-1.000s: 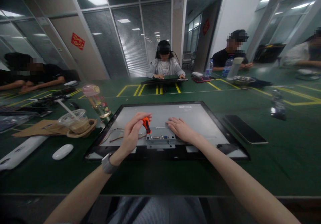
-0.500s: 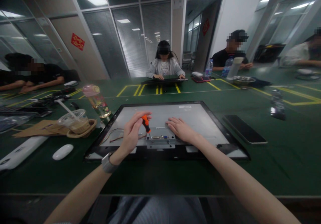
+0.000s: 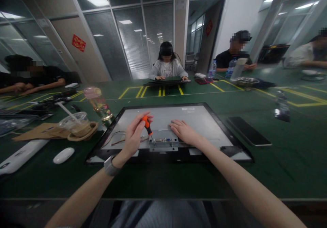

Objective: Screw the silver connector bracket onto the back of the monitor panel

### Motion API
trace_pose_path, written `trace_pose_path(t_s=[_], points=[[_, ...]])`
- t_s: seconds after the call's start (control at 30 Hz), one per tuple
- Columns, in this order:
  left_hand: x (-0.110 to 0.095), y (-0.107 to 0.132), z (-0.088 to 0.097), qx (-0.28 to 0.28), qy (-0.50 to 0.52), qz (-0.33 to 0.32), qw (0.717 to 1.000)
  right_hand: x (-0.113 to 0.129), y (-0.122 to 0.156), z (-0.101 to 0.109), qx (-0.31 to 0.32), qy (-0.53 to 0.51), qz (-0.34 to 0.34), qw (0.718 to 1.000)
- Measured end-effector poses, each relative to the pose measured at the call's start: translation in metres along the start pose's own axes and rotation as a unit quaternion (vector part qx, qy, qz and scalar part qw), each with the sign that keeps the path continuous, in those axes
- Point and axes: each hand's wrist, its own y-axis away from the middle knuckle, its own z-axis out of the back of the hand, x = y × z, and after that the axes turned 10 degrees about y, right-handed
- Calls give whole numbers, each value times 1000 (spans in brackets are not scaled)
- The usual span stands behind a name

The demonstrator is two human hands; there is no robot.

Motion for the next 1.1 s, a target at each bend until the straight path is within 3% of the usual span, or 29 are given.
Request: trace_pose_path(t_s=[0.17,0.4,0.67,0.93,1.1], points=[[7,-2,0,-62,-65,-50,995,-2,-1,-2,2,1,3,1000],[3,-5,-1,-109,-48,-59,991,-5,-2,-8,-16,-2,6,1000],[0,-4,1,-49,12,4,999,-5,-2,-6,-19,-10,5,1000],[3,-5,1,-91,-62,-32,993,-5,-2,-7,-18,-5,13,1000],[-3,-2,-3,-58,-48,-21,997,-4,-2,-6,-16,-7,9,1000]])
